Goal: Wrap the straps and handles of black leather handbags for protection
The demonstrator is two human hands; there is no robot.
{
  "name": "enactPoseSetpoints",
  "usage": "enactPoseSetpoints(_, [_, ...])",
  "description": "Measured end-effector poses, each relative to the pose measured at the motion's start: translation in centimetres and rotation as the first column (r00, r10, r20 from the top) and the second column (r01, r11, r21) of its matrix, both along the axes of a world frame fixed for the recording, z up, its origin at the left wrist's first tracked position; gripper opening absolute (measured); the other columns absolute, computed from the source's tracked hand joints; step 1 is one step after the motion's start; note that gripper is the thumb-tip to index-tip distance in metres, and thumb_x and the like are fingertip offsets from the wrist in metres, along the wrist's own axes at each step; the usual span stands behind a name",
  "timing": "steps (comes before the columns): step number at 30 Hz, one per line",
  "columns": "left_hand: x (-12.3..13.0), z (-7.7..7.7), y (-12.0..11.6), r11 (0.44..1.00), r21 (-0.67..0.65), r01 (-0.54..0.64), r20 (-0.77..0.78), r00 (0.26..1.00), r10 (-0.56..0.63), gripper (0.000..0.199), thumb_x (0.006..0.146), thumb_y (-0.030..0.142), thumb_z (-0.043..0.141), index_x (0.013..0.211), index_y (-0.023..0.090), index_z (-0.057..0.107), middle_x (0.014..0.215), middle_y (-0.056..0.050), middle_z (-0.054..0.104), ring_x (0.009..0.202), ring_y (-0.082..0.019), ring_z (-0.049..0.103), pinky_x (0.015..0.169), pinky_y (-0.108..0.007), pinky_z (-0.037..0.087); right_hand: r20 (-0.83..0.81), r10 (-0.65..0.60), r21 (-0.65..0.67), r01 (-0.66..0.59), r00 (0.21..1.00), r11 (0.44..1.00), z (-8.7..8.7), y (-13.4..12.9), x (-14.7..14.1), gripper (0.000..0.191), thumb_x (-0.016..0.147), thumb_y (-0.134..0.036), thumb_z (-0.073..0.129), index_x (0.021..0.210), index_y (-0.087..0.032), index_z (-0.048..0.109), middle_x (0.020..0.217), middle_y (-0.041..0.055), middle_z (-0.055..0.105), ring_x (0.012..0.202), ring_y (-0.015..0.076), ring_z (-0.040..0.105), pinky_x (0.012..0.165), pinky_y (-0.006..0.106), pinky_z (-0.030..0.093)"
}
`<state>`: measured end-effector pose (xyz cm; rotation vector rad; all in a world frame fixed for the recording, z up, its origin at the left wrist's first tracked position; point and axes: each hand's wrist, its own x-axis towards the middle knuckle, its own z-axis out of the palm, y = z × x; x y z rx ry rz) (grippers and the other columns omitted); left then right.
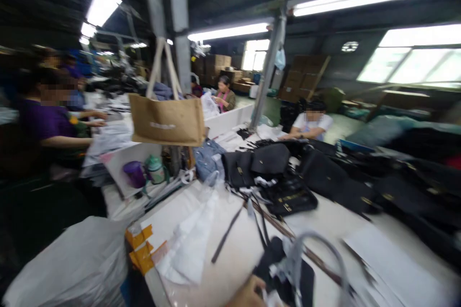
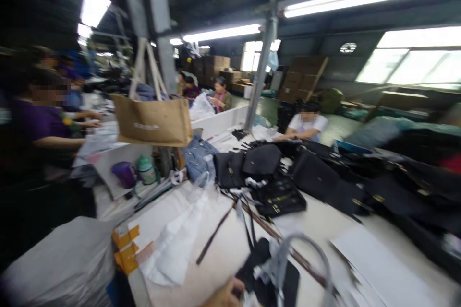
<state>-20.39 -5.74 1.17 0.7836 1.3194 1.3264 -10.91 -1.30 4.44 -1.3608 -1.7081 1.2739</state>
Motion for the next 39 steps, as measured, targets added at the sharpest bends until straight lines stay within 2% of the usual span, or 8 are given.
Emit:
enactPoseSetpoints(4, [5.3,-1.2,0.4,0.971,-0.187,0.148,0.1,0.986,-0.131,0.048,0.07,0.058,0.061,0.097,0.018,0.059,0.075,-0.003,0.063,0.061,-0.017,0.059,0.06,-0.031,0.047,0.093,-0.076,0.022,0.074,0.993,0.997,-0.8,0.9,5.7,0.021,0.091,-0.035,0.056,0.104,-0.019,0.061,0.108,0.0047,0.062,0.093,0.0172,0.061,0.082,0.034,0.052])
enactPoseSetpoints(7, [4.8,-2.0,1.9,0.948,-0.23,0.221,0.087,0.975,-0.206,0.045,0.071,0.056,0.065,0.09,0.016,0.058,0.069,-0.001,0.062,0.057,-0.015,0.056,0.055,-0.026,0.044,0.139,-0.102,0.055,0.095,0.985,0.994,-1.5,2.1,8.0,0.009,0.084,-0.027,0.063,0.085,-0.019,0.066,0.086,0.0009,0.066,0.08,0.0155,0.061,0.076,0.027,0.048])
enactPoseSetpoints(12, [4.4,-1.6,2.0,0.925,-0.238,0.296,0.025,0.954,-0.299,0.04,0.075,0.054,0.064,0.083,0.016,0.059,0.062,0.002,0.057,0.051,-0.012,0.049,0.048,-0.022,0.039,0.165,0.099,0.112,-0.118,0.981,0.987,-2.3,2.9,9.9,0.009,0.086,-0.024,0.055,0.086,-0.021,0.064,0.073,-0.0022,0.065,0.067,0.0124,0.06,0.064,0.021,0.042])
enactPoseSetpoints(17, [4.6,0.3,1.6,0.929,-0.27,0.254,0.009,0.965,-0.261,0.038,0.075,0.053,0.065,0.076,0.016,0.058,0.062,0.002,0.054,0.051,-0.01,0.045,0.049,-0.02,0.038,0.13,-0.171,0.014,0.171,0.977,0.985,-3.9,2.8,18.9,0.021,0.09,-0.033,0.044,0.081,-0.021,0.059,0.065,-0.0036,0.061,0.051,0.011,0.056,0.053,0.02,0.041])
enactPoseSetpoints(22, [4.7,2.1,1.8,0.927,-0.313,0.208,0.053,0.978,-0.201,0.043,0.07,0.055,0.068,0.084,0.015,0.061,0.061,0.002,0.055,0.051,-0.011,0.045,0.048,-0.021,0.038,0.34,-0.49,0.06,0.502,0.803,0.863,-6.9,1.1,30.3,0.033,0.085,-0.047,0.044,0.067,-0.021,0.053,0.056,-0.0013,0.058,0.051,0.0162,0.055,0.055,0.026,0.04])
enactPoseSetpoints(26, [5.2,2.4,1.8,0.921,-0.347,0.177,0.044,0.984,-0.172,0.041,0.063,0.052,0.075,0.074,0.016,0.059,0.059,0.003,0.054,0.05,-0.012,0.047,0.047,-0.021,0.039,0.481,-0.578,0.133,0.597,0.659,0.791,-8.8,-2.4,34.7,0.039,0.083,-0.054,0.043,0.061,-0.023,0.051,0.056,0.0008,0.059,0.059,0.0206,0.057,0.057,0.028,0.037])
enactPoseSetpoints(33, [5.0,1.0,2.0,0.889,-0.404,0.217,0.063,0.976,-0.209,0.039,0.064,0.05,0.076,0.078,0.018,0.059,0.064,0.003,0.057,0.055,-0.011,0.05,0.05,-0.02,0.043,0.603,-0.659,0.162,0.739,0.451,0.654,-7.5,-3.5,41.0,0.046,0.087,-0.056,0.03,0.092,-0.023,0.061,0.087,0.0091,0.069,0.082,0.0261,0.062,0.068,0.031,0.041])
enactPoseSetpoints(39, [5.7,1.2,1.7,0.897,-0.38,0.226,0.043,0.973,-0.227,0.035,0.064,0.047,0.077,0.073,0.017,0.06,0.062,0.002,0.058,0.055,-0.013,0.052,0.05,-0.021,0.045,0.553,-0.522,0.048,0.601,0.649,0.798,-8.4,-0.4,43.7,0.037,0.078,-0.054,0.048,0.076,-0.021,0.065,0.083,0.0062,0.07,0.083,0.0216,0.062,0.075,0.028,0.044])
